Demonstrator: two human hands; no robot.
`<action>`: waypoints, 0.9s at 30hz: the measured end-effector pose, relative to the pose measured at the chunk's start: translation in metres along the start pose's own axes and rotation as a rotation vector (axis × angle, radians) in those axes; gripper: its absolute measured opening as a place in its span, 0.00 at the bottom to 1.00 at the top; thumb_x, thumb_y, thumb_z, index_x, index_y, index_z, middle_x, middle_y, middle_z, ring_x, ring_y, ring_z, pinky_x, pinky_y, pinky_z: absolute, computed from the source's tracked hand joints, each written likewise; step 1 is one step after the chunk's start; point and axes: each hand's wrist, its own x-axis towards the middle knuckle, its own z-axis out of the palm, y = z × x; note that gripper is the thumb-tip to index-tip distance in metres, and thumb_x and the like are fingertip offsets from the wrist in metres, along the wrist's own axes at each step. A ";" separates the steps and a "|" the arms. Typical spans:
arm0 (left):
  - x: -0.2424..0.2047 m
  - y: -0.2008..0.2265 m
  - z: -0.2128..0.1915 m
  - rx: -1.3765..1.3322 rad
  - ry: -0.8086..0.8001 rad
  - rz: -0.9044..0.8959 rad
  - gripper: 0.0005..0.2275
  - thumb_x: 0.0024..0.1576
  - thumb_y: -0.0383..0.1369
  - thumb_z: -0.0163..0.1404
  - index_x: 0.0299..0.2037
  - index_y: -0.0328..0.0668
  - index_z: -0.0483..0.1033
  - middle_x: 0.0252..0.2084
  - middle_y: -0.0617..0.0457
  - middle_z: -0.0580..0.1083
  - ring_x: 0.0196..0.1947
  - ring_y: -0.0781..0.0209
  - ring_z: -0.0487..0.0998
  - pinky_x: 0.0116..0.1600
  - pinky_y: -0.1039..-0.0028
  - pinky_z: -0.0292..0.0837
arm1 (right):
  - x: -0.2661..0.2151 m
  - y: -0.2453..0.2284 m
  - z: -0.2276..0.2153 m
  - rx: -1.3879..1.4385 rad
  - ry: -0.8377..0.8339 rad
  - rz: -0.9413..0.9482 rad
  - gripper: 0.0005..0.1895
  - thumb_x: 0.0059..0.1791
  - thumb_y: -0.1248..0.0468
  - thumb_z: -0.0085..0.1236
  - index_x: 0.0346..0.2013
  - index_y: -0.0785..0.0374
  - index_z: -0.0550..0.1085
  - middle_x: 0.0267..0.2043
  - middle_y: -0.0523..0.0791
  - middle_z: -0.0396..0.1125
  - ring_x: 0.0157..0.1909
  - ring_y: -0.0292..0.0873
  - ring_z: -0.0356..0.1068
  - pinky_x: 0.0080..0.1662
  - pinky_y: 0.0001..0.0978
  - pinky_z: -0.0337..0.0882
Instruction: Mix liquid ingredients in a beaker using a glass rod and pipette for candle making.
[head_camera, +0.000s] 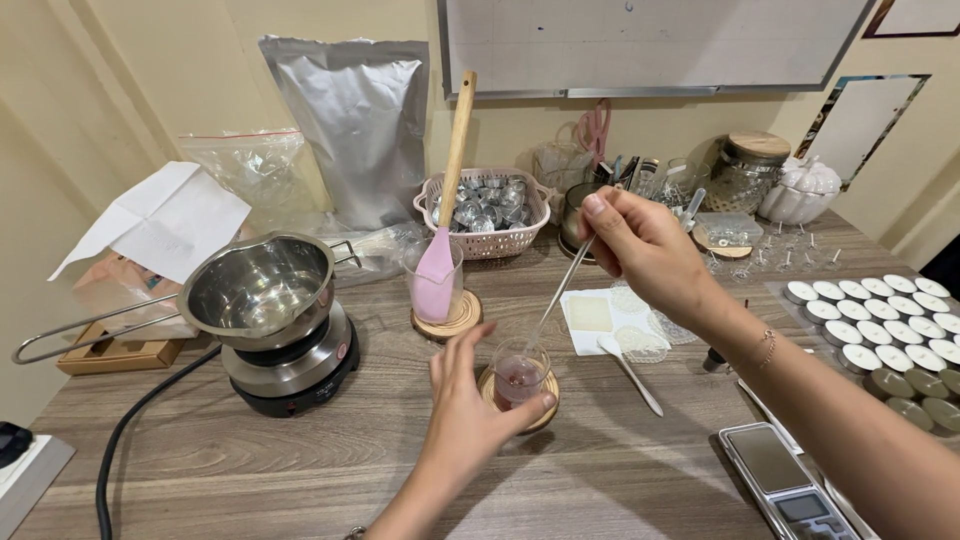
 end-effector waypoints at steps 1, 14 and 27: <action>-0.001 -0.004 0.001 -0.001 -0.001 0.001 0.46 0.39 0.49 0.67 0.68 0.40 0.59 0.66 0.48 0.60 0.67 0.52 0.50 0.68 0.57 0.52 | -0.001 0.000 0.000 -0.001 0.001 0.001 0.20 0.60 0.52 0.40 0.31 0.61 0.70 0.21 0.35 0.56 0.22 0.28 0.53 0.25 0.22 0.55; -0.008 -0.015 -0.003 -0.315 0.439 0.218 0.18 0.54 0.22 0.41 0.55 0.33 0.70 0.52 0.46 0.72 0.57 0.55 0.73 0.64 0.64 0.67 | -0.001 -0.005 0.001 -0.022 0.034 -0.014 0.19 0.59 0.53 0.42 0.33 0.61 0.72 0.20 0.35 0.58 0.21 0.28 0.53 0.25 0.23 0.56; -0.005 -0.024 0.006 -0.369 0.439 0.151 0.12 0.59 0.26 0.45 0.53 0.36 0.71 0.48 0.50 0.73 0.51 0.60 0.76 0.53 0.70 0.75 | -0.007 -0.011 0.014 -0.166 0.026 -0.020 0.20 0.57 0.52 0.45 0.30 0.62 0.72 0.16 0.37 0.57 0.20 0.29 0.53 0.24 0.25 0.55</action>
